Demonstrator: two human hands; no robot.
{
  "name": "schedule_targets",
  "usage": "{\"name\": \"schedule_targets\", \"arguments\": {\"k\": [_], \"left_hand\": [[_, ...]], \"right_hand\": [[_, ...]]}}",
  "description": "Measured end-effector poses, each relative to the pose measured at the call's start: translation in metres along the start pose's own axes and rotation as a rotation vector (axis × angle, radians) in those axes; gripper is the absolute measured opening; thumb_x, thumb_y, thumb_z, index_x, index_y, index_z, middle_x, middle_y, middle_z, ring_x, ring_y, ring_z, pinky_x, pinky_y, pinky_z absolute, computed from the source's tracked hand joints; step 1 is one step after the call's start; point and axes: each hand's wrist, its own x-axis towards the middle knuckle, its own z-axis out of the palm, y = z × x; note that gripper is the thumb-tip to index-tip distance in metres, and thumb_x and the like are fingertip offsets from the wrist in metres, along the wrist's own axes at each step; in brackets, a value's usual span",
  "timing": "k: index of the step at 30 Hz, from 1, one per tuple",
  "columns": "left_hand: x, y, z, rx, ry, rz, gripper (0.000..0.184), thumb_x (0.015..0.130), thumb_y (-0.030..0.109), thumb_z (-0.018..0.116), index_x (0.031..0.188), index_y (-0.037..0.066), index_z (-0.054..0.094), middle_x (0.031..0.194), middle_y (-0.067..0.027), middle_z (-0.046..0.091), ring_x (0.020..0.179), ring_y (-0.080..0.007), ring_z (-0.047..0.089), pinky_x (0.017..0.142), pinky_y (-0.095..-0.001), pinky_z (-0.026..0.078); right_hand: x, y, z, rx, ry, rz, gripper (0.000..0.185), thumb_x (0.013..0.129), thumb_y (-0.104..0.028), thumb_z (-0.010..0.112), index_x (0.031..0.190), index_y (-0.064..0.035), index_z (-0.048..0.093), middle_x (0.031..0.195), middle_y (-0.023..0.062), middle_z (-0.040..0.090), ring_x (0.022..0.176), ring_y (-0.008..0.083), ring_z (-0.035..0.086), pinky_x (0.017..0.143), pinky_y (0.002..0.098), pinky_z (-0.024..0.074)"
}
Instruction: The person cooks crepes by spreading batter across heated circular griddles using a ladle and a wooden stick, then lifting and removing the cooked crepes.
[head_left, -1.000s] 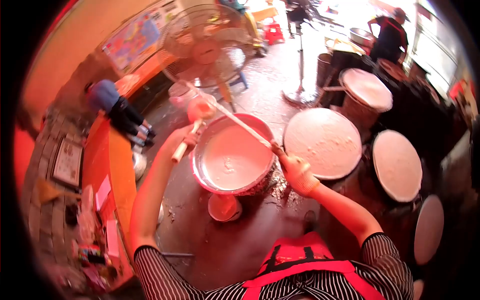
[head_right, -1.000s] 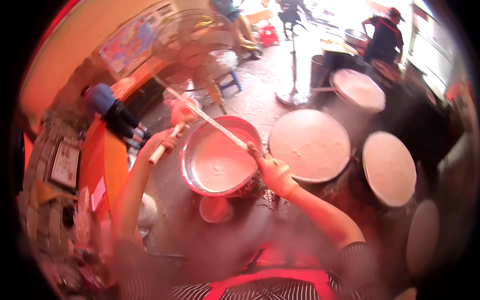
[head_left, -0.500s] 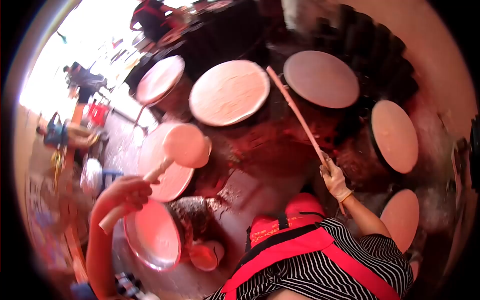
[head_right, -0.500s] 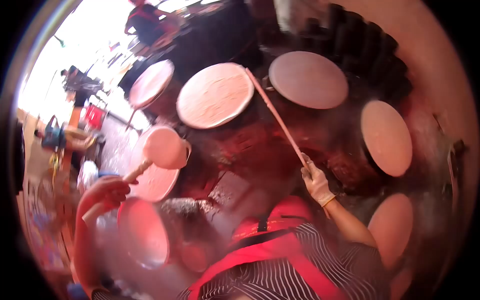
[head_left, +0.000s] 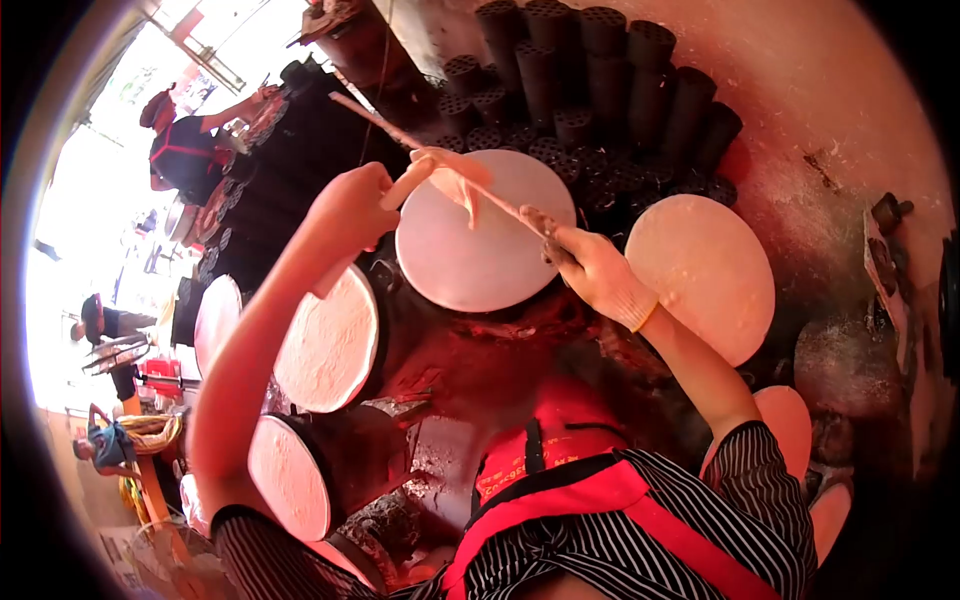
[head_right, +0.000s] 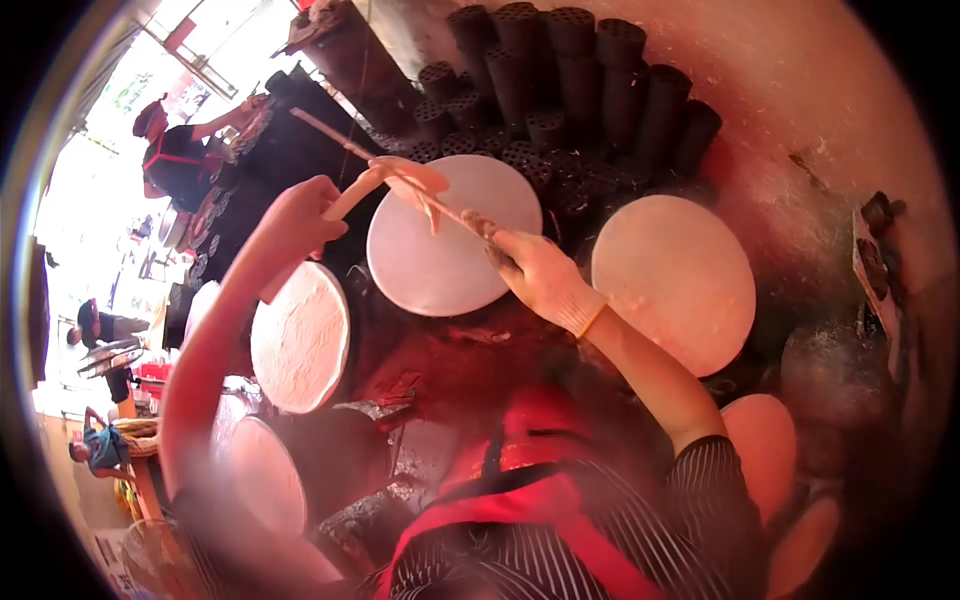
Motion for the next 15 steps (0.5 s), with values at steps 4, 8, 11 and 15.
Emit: {"name": "schedule_targets", "arguments": {"k": [4, 8, 11, 15], "left_hand": [[0.045, 0.000, 0.062, -0.371, 0.035, 0.029, 0.025, 0.070, -0.001, 0.065, 0.091, -0.004, 0.051, 0.068, -0.0090, 0.057, 0.049, -0.0144, 0.056, 0.042, -0.0279, 0.044], [0.075, -0.015, 0.146, -0.811, 0.096, -0.068, 0.026, 0.070, -0.001, 0.062, 0.091, -0.005, 0.047, 0.067, -0.0109, 0.056, 0.046, -0.0171, 0.055, 0.040, -0.0298, 0.045], [0.091, -0.016, 0.207, -1.082, 0.195, -0.153, 0.023, 0.077, 0.002, 0.060, 0.093, -0.004, 0.045, 0.063, -0.0096, 0.054, 0.044, -0.0162, 0.052, 0.037, -0.0290, 0.042], [0.103, -0.018, 0.241, -1.522, 0.261, -0.252, 0.021, 0.088, 0.011, 0.060, 0.094, -0.002, 0.044, 0.066, -0.0060, 0.051, 0.044, -0.0131, 0.047, 0.038, -0.0258, 0.037]], "right_hand": [[0.002, 0.017, -0.015, 0.339, 0.040, 0.405, 0.035, 0.095, -0.019, 0.048, 0.130, -0.0133, 0.050, 0.077, 0.0076, 0.059, 0.059, 0.0223, 0.055, 0.054, 0.0321, 0.0442], [-0.037, 0.053, 0.005, 0.868, 0.131, 0.858, 0.037, 0.096, -0.022, 0.048, 0.132, -0.0316, 0.049, 0.056, -0.0085, 0.034, 0.038, 0.0036, 0.028, 0.033, 0.0213, 0.0256], [-0.063, 0.074, 0.031, 0.980, 0.176, 0.858, 0.040, 0.095, -0.022, 0.051, 0.133, -0.0297, 0.048, 0.058, -0.0088, 0.041, 0.042, 0.0065, 0.039, 0.038, 0.0247, 0.0362], [-0.079, 0.104, 0.081, -0.165, 0.231, 0.590, 0.040, 0.092, -0.030, 0.049, 0.132, -0.0275, 0.048, 0.094, 0.0170, 0.064, 0.086, 0.0391, 0.060, 0.072, 0.0469, 0.0482]]}}
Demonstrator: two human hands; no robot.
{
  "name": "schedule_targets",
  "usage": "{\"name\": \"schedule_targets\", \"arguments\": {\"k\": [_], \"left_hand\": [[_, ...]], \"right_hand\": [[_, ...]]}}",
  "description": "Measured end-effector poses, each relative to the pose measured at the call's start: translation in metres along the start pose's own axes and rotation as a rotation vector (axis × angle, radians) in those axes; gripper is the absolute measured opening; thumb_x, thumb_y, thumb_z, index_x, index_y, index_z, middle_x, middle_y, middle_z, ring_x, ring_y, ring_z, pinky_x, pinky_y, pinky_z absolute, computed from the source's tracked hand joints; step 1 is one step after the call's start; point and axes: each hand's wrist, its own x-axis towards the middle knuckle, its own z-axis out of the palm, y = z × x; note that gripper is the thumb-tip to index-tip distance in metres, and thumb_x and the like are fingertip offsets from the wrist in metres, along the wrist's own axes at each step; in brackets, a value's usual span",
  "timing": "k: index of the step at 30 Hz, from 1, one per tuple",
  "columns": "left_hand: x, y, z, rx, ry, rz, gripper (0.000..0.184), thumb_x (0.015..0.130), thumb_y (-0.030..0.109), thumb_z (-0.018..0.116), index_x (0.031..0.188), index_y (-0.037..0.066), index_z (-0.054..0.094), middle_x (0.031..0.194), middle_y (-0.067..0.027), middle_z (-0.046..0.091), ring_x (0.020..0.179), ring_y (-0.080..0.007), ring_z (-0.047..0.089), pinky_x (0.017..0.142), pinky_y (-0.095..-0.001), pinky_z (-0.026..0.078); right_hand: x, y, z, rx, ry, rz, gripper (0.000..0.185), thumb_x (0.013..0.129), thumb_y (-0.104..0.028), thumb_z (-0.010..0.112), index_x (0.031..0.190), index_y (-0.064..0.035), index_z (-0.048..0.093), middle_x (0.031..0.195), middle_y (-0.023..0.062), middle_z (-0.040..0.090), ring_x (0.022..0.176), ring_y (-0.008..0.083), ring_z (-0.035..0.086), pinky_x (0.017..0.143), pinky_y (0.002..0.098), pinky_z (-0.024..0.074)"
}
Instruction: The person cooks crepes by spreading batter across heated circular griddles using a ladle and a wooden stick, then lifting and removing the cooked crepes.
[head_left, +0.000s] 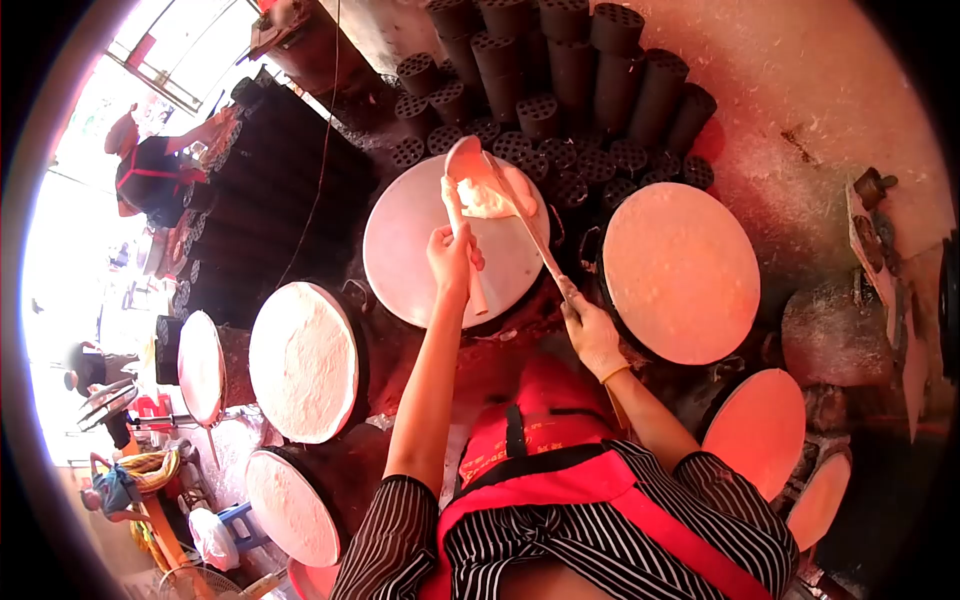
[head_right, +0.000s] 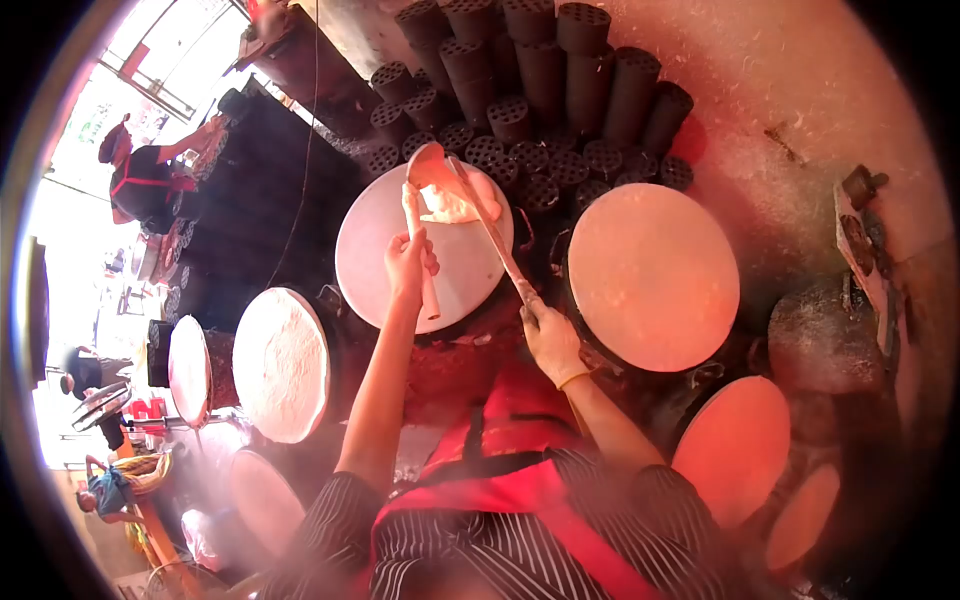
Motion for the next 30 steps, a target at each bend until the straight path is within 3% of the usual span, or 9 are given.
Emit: {"name": "schedule_targets", "arguments": {"k": [4, 6, 8, 10, 11, 14, 17, 24, 30], "left_hand": [[0.012, 0.022, -0.006, -0.207, -0.165, 0.040, 0.029, 0.095, 0.025, 0.052, 0.105, -0.001, 0.045, 0.073, -0.0042, 0.050, 0.049, -0.0088, 0.042, 0.043, -0.0223, 0.036], [0.004, 0.057, -0.006, -0.381, -0.321, 0.063, 0.032, 0.097, 0.027, 0.047, 0.111, -0.001, 0.045, 0.079, -0.0045, 0.051, 0.054, -0.0078, 0.042, 0.047, -0.0208, 0.037], [-0.008, 0.095, -0.005, -0.630, -0.509, 0.000, 0.032, 0.099, 0.025, 0.043, 0.115, -0.002, 0.045, 0.088, -0.0055, 0.051, 0.062, -0.0079, 0.042, 0.054, -0.0196, 0.038], [-0.020, 0.120, -0.012, -0.646, -0.662, -0.006, 0.029, 0.099, 0.019, 0.040, 0.117, -0.003, 0.045, 0.096, -0.0075, 0.051, 0.069, -0.0091, 0.042, 0.063, -0.0194, 0.038], [-0.035, 0.133, -0.013, -0.592, -0.536, -0.003, 0.030, 0.099, 0.021, 0.042, 0.116, -0.003, 0.046, 0.096, -0.0069, 0.052, 0.067, -0.0091, 0.041, 0.058, -0.0193, 0.038], [-0.057, 0.123, -0.058, -0.258, -0.247, -0.029, 0.021, 0.094, 0.025, 0.051, 0.092, 0.004, 0.052, 0.075, 0.0017, 0.048, 0.052, -0.0053, 0.037, 0.046, -0.0189, 0.029], [-0.102, 0.081, -0.093, 0.046, -0.009, -0.192, 0.026, 0.088, 0.020, 0.056, 0.066, 0.013, 0.042, 0.053, 0.0069, 0.034, 0.040, -0.0052, 0.029, 0.038, -0.0224, 0.021], [-0.190, 0.013, -0.141, -0.037, 0.126, -0.349, 0.019, 0.085, 0.009, 0.055, 0.072, 0.012, 0.042, 0.055, 0.0054, 0.037, 0.040, -0.0024, 0.030, 0.034, -0.0192, 0.020], [-0.215, -0.005, -0.180, -0.061, 0.174, -0.345, 0.015, 0.081, 0.002, 0.054, 0.076, 0.011, 0.043, 0.056, 0.0056, 0.037, 0.040, -0.0024, 0.030, 0.034, -0.0195, 0.021]], "right_hand": [[0.011, -0.003, 0.021, -0.031, 0.067, 0.007, 0.043, 0.092, -0.030, 0.048, 0.135, -0.0271, 0.043, 0.086, 0.0175, 0.063, 0.081, 0.0407, 0.059, 0.071, 0.0480, 0.0471], [0.048, 0.015, 0.062, 0.099, 0.292, -0.282, 0.043, 0.093, -0.030, 0.048, 0.136, -0.0275, 0.043, 0.074, 0.0134, 0.060, 0.064, 0.0345, 0.058, 0.057, 0.0441, 0.0461], [0.057, 0.009, 0.061, 0.462, 0.146, -0.153, 0.042, 0.094, -0.029, 0.048, 0.136, -0.0281, 0.043, 0.065, 0.0074, 0.054, 0.050, 0.0254, 0.053, 0.045, 0.0377, 0.0411], [0.040, -0.044, 0.009, 1.006, -0.385, 0.428, 0.040, 0.095, -0.028, 0.048, 0.135, -0.0290, 0.045, 0.059, -0.0004, 0.046, 0.038, 0.0135, 0.042, 0.035, 0.0289, 0.0320], [0.029, -0.048, 0.001, 1.114, -0.367, 0.437, 0.039, 0.096, -0.027, 0.048, 0.134, -0.0343, 0.045, 0.057, -0.0072, 0.035, 0.035, 0.0037, 0.027, 0.033, 0.0204, 0.0201], [-0.004, -0.014, 0.017, 1.291, -0.276, 0.483, 0.041, 0.098, -0.022, 0.042, 0.135, -0.0392, 0.042, 0.056, -0.0046, 0.038, 0.032, 0.0074, 0.029, 0.030, 0.0227, 0.0231], [-0.014, -0.022, 0.044, 1.175, -0.093, 0.526, 0.041, 0.097, -0.024, 0.047, 0.134, -0.0405, 0.043, 0.054, -0.0046, 0.038, 0.032, 0.0073, 0.029, 0.029, 0.0235, 0.0243], [0.052, -0.093, 0.100, 1.121, -0.097, 0.519, 0.025, 0.094, -0.024, 0.052, 0.119, -0.0248, 0.053, 0.055, -0.0039, 0.039, 0.034, 0.0077, 0.031, 0.031, 0.0244, 0.0235], [0.018, -0.086, 0.056, 1.045, -0.290, 0.449, 0.035, 0.093, -0.023, 0.051, 0.127, -0.0314, 0.051, 0.055, -0.0052, 0.038, 0.034, 0.0056, 0.030, 0.030, 0.0244, 0.0228]]}}
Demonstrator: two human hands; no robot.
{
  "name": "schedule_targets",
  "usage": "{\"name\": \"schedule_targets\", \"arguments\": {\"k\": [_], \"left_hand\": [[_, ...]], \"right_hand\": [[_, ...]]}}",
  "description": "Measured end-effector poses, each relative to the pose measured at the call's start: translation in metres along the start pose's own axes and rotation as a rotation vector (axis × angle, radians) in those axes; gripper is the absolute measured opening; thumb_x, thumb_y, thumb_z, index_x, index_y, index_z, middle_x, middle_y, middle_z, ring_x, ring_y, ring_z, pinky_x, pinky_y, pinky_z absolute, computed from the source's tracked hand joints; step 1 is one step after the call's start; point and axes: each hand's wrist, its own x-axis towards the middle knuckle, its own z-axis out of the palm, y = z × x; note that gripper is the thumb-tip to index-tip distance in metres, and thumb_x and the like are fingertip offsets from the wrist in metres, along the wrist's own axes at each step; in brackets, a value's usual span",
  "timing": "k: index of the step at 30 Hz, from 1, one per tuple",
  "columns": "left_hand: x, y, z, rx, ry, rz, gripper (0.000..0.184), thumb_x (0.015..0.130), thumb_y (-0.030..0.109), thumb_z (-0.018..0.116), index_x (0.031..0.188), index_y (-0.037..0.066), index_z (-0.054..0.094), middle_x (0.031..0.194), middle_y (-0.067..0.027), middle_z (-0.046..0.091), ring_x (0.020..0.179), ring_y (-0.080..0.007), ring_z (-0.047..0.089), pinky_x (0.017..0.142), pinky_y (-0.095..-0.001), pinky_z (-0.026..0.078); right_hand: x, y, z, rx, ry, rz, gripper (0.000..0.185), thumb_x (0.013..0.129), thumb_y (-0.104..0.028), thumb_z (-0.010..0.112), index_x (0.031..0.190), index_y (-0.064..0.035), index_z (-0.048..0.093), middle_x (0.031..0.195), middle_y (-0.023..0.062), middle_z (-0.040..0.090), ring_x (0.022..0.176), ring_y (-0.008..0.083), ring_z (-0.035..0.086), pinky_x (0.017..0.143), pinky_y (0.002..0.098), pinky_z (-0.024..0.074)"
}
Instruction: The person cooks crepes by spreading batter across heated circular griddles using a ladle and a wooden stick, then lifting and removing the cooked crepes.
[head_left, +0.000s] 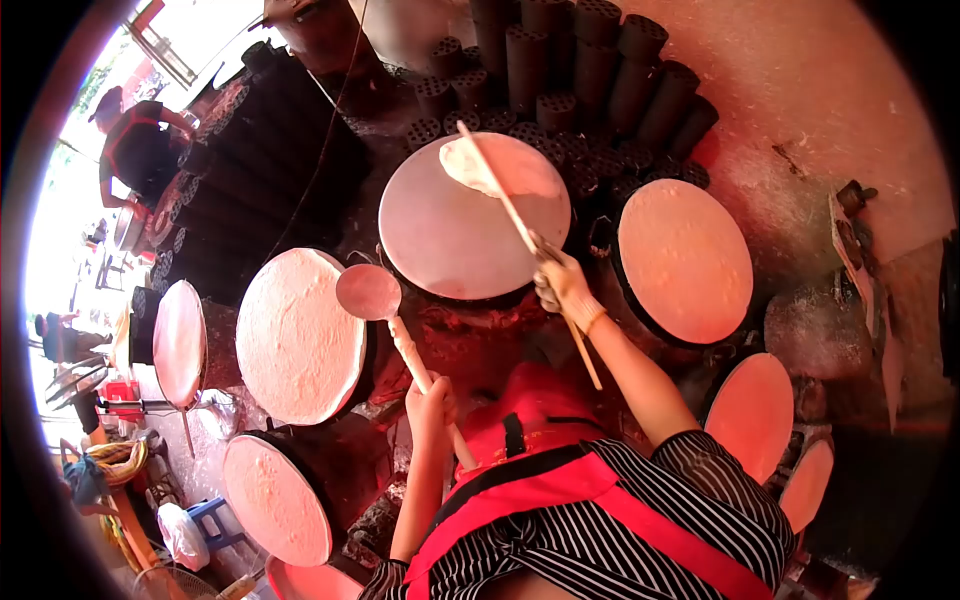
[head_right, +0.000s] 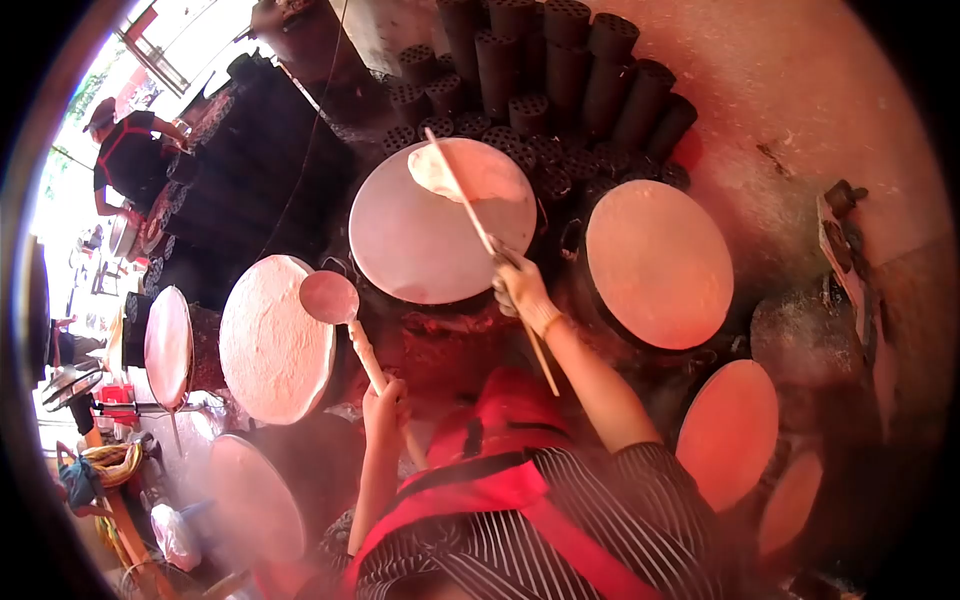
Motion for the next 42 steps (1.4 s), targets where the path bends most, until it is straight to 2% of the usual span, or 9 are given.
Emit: {"name": "schedule_targets", "arguments": {"k": [5, 9, 17, 22, 30, 35, 38, 39, 42], "left_hand": [[-0.007, -0.004, -0.027, 0.023, 0.010, -0.002, 0.014, 0.080, 0.000, 0.052, 0.088, 0.011, 0.047, 0.059, 0.0060, 0.037, 0.040, -0.0016, 0.029, 0.035, -0.0193, 0.021], [-0.017, -0.005, -0.033, 0.049, -0.003, -0.040, 0.020, 0.082, 0.002, 0.052, 0.101, 0.006, 0.051, 0.058, 0.0032, 0.042, 0.039, -0.0040, 0.031, 0.036, -0.0206, 0.023], [-0.026, -0.039, -0.014, 0.069, 0.230, -0.044, 0.017, 0.083, 0.019, 0.066, 0.077, 0.008, 0.055, 0.056, 0.0023, 0.047, 0.043, -0.0075, 0.039, 0.041, -0.0219, 0.030], [-0.030, -0.055, 0.008, 0.041, 0.345, 0.064, 0.017, 0.081, 0.018, 0.067, 0.074, 0.009, 0.054, 0.062, 0.0036, 0.049, 0.054, -0.0063, 0.043, 0.051, -0.0221, 0.033], [-0.048, -0.076, 0.051, -0.094, 0.521, 0.033, 0.018, 0.079, 0.016, 0.066, 0.091, 0.005, 0.058, 0.082, -0.0028, 0.061, 0.074, -0.0122, 0.059, 0.069, -0.0248, 0.046], [-0.063, -0.081, 0.068, -0.092, 0.538, 0.061, 0.032, 0.080, 0.016, 0.065, 0.109, 0.004, 0.060, 0.089, -0.0011, 0.062, 0.086, -0.0125, 0.060, 0.078, -0.0244, 0.045], [-0.070, -0.076, 0.075, -0.048, 0.585, 0.057, 0.042, 0.080, 0.015, 0.064, 0.120, 0.004, 0.058, 0.091, 0.0033, 0.059, 0.081, -0.0076, 0.054, 0.074, -0.0213, 0.041], [-0.073, -0.074, 0.077, -0.031, 0.570, 0.050, 0.042, 0.080, 0.015, 0.064, 0.120, 0.004, 0.058, 0.091, 0.0042, 0.058, 0.078, -0.0065, 0.051, 0.072, -0.0205, 0.039], [-0.079, -0.063, 0.090, 0.008, 0.568, 0.029, 0.045, 0.080, 0.015, 0.064, 0.123, 0.005, 0.057, 0.087, 0.0073, 0.052, 0.068, -0.0031, 0.038, 0.061, -0.0182, 0.030]], "right_hand": [[-0.003, 0.045, -0.013, 0.028, 0.349, -0.149, 0.035, 0.094, -0.027, 0.052, 0.129, -0.0335, 0.052, 0.052, -0.0057, 0.036, 0.032, 0.0066, 0.029, 0.030, 0.0238, 0.0236], [0.018, 0.030, 0.024, -0.008, 0.144, -0.049, 0.032, 0.091, -0.025, 0.055, 0.122, -0.0201, 0.052, 0.054, -0.0040, 0.038, 0.033, 0.0068, 0.031, 0.030, 0.0246, 0.0229], [0.010, -0.022, -0.004, -0.131, -0.224, 0.086, 0.027, 0.092, -0.019, 0.048, 0.116, -0.0247, 0.058, 0.055, -0.0054, 0.037, 0.035, 0.0063, 0.030, 0.032, 0.0235, 0.0230], [0.039, -0.024, -0.052, -0.093, 0.228, -0.055, 0.022, 0.092, -0.022, 0.050, 0.112, -0.0215, 0.061, 0.051, -0.0043, 0.039, 0.033, 0.0068, 0.031, 0.030, 0.0243, 0.0249], [0.057, -0.055, -0.040, -0.440, -0.314, 0.091, 0.016, 0.092, -0.024, 0.052, 0.101, -0.0130, 0.060, 0.052, -0.0055, 0.036, 0.035, 0.0062, 0.031, 0.031, 0.0246, 0.0229], [0.040, -0.114, -0.098, -0.504, -0.527, 0.297, 0.034, 0.095, -0.021, 0.048, 0.128, -0.0240, 0.054, 0.051, -0.0070, 0.032, 0.034, 0.0051, 0.027, 0.030, 0.0225, 0.0215], [0.098, -0.094, -0.119, -0.456, -0.349, -0.034, 0.034, 0.094, -0.025, 0.051, 0.127, -0.0170, 0.052, 0.051, -0.0024, 0.038, 0.032, 0.0068, 0.030, 0.029, 0.0230, 0.0220], [0.090, -0.117, -0.095, -0.467, -0.253, 0.017, 0.030, 0.092, -0.025, 0.053, 0.121, -0.0153, 0.055, 0.052, -0.0032, 0.039, 0.034, 0.0069, 0.032, 0.030, 0.0228, 0.0249], [0.106, -0.108, -0.067, -0.582, -0.383, 0.089, 0.028, 0.092, -0.029, 0.054, 0.118, -0.0185, 0.059, 0.053, -0.0060, 0.037, 0.035, 0.0056, 0.031, 0.031, 0.0234, 0.0246]]}}
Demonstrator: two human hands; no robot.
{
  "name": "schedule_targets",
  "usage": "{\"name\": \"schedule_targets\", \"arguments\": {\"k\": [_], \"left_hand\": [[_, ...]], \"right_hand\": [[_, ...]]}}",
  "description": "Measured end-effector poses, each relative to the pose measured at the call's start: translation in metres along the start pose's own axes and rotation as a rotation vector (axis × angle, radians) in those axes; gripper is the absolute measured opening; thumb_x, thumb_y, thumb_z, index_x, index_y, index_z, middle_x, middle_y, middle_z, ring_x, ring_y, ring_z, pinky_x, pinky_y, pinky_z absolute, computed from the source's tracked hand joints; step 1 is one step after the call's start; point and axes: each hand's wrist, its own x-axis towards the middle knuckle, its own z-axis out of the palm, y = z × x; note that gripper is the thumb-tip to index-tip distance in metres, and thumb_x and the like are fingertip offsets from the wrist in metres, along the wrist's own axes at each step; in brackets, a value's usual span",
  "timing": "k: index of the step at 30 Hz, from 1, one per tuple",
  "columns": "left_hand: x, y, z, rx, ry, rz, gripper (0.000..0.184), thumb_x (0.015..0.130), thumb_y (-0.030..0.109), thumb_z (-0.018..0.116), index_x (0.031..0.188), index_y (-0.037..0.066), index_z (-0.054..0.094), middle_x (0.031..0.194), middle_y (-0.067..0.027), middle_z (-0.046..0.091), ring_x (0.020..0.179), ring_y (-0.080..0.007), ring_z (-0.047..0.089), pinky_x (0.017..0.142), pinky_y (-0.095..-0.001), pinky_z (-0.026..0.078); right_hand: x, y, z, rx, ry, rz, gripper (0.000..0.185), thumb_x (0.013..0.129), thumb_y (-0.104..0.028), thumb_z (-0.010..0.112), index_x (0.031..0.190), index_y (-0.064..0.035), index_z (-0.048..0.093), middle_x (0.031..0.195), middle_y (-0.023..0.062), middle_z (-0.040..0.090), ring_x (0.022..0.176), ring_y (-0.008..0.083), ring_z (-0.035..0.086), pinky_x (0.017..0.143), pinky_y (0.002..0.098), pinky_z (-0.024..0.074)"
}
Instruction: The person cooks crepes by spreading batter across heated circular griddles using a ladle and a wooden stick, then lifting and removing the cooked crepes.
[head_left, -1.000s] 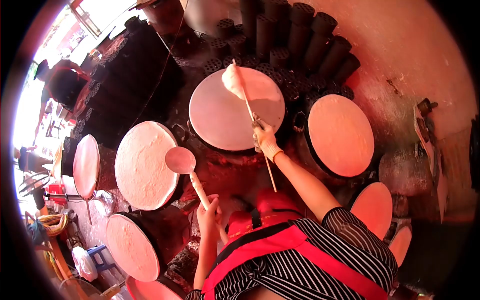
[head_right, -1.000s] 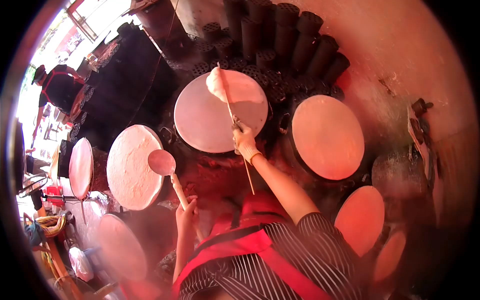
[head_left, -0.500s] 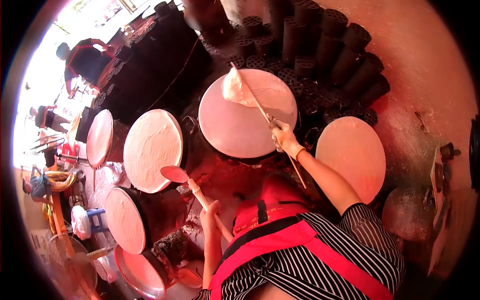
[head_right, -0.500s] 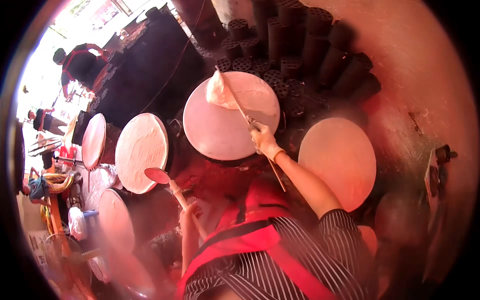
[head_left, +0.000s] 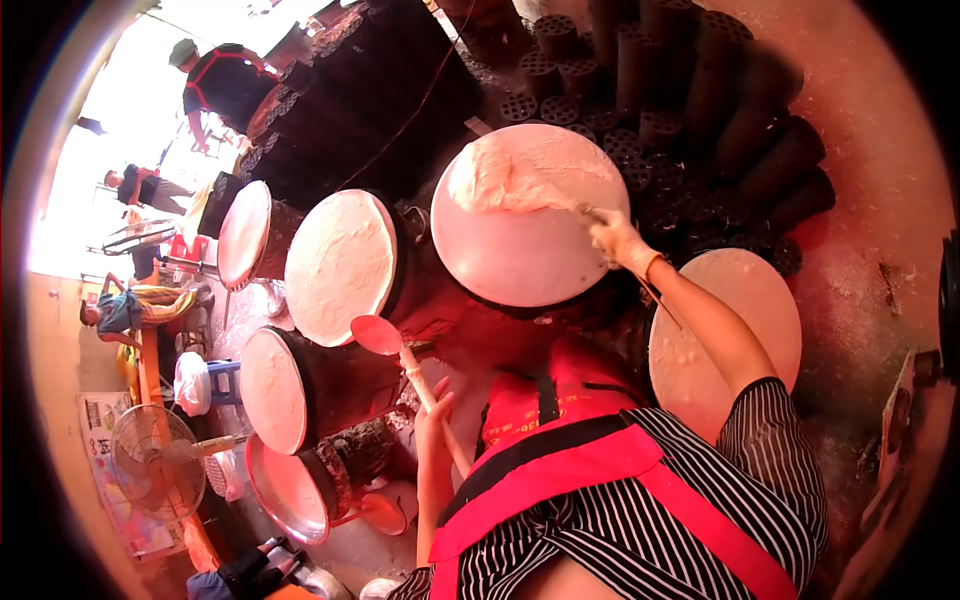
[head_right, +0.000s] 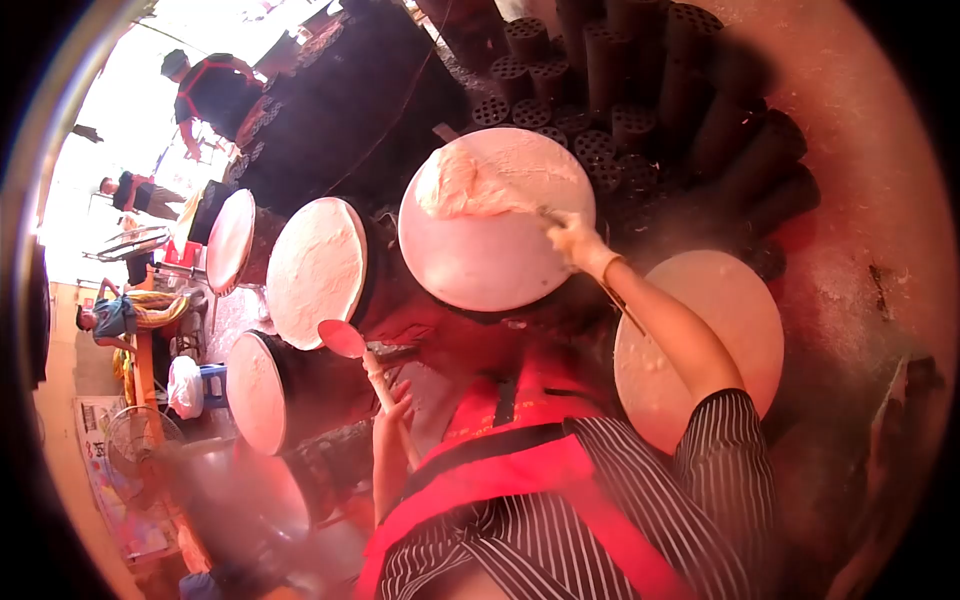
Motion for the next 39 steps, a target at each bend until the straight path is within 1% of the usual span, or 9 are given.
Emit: {"name": "schedule_targets", "arguments": {"k": [8, 19, 23, 26, 31, 33, 35, 37, 39], "left_hand": [[-0.021, -0.013, 0.005, -0.041, 0.034, -0.115, 0.051, 0.080, 0.012, 0.066, 0.128, 0.005, 0.051, 0.115, 0.0028, 0.055, 0.086, -0.0036, 0.052, 0.078, -0.0166, 0.040], [-0.019, -0.007, 0.001, 0.103, -0.058, -0.150, 0.047, 0.081, 0.014, 0.065, 0.126, 0.007, 0.055, 0.102, 0.0061, 0.056, 0.076, -0.0021, 0.046, 0.071, -0.0160, 0.036], [0.001, 0.006, 0.002, 0.130, -0.162, -0.122, 0.044, 0.082, 0.012, 0.064, 0.124, 0.005, 0.056, 0.078, 0.0095, 0.047, 0.066, -0.0018, 0.040, 0.059, -0.0158, 0.031], [0.019, 0.011, -0.013, 0.166, -0.293, -0.106, 0.041, 0.083, 0.008, 0.061, 0.124, 0.003, 0.055, 0.071, 0.0106, 0.042, 0.062, -0.0018, 0.037, 0.054, -0.0164, 0.028], [0.052, 0.013, -0.061, 0.284, -0.424, -0.012, 0.038, 0.084, 0.011, 0.061, 0.121, 0.003, 0.058, 0.079, 0.0057, 0.051, 0.068, -0.0033, 0.043, 0.060, -0.0178, 0.032], [0.069, -0.001, -0.094, 0.325, -0.433, -0.019, 0.037, 0.084, 0.013, 0.061, 0.119, 0.003, 0.059, 0.086, 0.0024, 0.056, 0.074, -0.0056, 0.047, 0.066, -0.0197, 0.036], [0.083, -0.015, -0.128, 0.347, -0.432, -0.051, 0.036, 0.084, 0.014, 0.062, 0.117, 0.003, 0.060, 0.096, -0.0010, 0.059, 0.082, -0.0085, 0.051, 0.072, -0.0224, 0.039], [0.084, -0.027, -0.162, 0.326, -0.433, 0.002, 0.036, 0.083, 0.016, 0.062, 0.116, 0.002, 0.060, 0.105, -0.0036, 0.060, 0.092, -0.0116, 0.052, 0.082, -0.0256, 0.039], [0.082, -0.038, -0.195, 0.319, -0.414, -0.044, 0.036, 0.083, 0.016, 0.062, 0.116, 0.002, 0.060, 0.106, -0.0042, 0.060, 0.094, -0.0118, 0.052, 0.084, -0.0256, 0.039]], "right_hand": [[-0.006, -0.008, -0.046, -0.077, -0.313, 0.092, 0.037, 0.092, -0.024, 0.056, 0.129, -0.0242, 0.053, 0.054, -0.0057, 0.037, 0.034, 0.0048, 0.026, 0.031, 0.0220, 0.0224], [-0.065, 0.017, -0.044, -0.027, -0.387, 0.168, 0.029, 0.093, -0.031, 0.055, 0.119, -0.0199, 0.060, 0.051, -0.0076, 0.037, 0.035, 0.0036, 0.028, 0.032, 0.0220, 0.0199], [-0.084, 0.037, -0.028, 0.227, 0.019, 0.010, 0.016, 0.093, -0.029, 0.055, 0.104, -0.0183, 0.061, 0.051, -0.0094, 0.035, 0.035, 0.0028, 0.027, 0.033, 0.0226, 0.0182], [-0.082, 0.059, -0.005, 0.070, -0.002, 0.011, 0.016, 0.094, -0.032, 0.054, 0.096, -0.0162, 0.059, 0.050, -0.0092, 0.033, 0.034, 0.0033, 0.026, 0.033, 0.0232, 0.0188], [-0.183, 0.121, 0.007, 0.077, -0.048, -0.177, 0.034, 0.094, -0.016, 0.052, 0.128, -0.0115, 0.055, 0.055, -0.0064, 0.043, 0.041, 0.0029, 0.031, 0.034, 0.0203, 0.0236], [-0.194, 0.160, 0.035, 0.197, 0.125, -0.234, 0.034, 0.092, -0.011, 0.048, 0.125, -0.0119, 0.057, 0.059, -0.0034, 0.050, 0.042, 0.0036, 0.036, 0.036, 0.0192, 0.0258], [-0.208, 0.153, 0.091, 0.435, 0.296, 0.043, 0.032, 0.094, -0.018, 0.047, 0.125, -0.0134, 0.056, 0.053, -0.0053, 0.042, 0.037, 0.0047, 0.033, 0.033, 0.0203, 0.0250], [-0.176, 0.133, 0.187, 0.626, 0.280, -0.176, 0.036, 0.095, -0.037, 0.048, 0.125, -0.0180, 0.054, 0.050, -0.0084, 0.027, 0.035, 0.0047, 0.026, 0.033, 0.0207, 0.0220], [-0.110, 0.128, 0.259, 0.785, 0.120, -0.270, 0.031, 0.095, -0.033, 0.049, 0.121, -0.0175, 0.055, 0.056, -0.0069, 0.035, 0.041, 0.0042, 0.034, 0.036, 0.0211, 0.0292]]}}
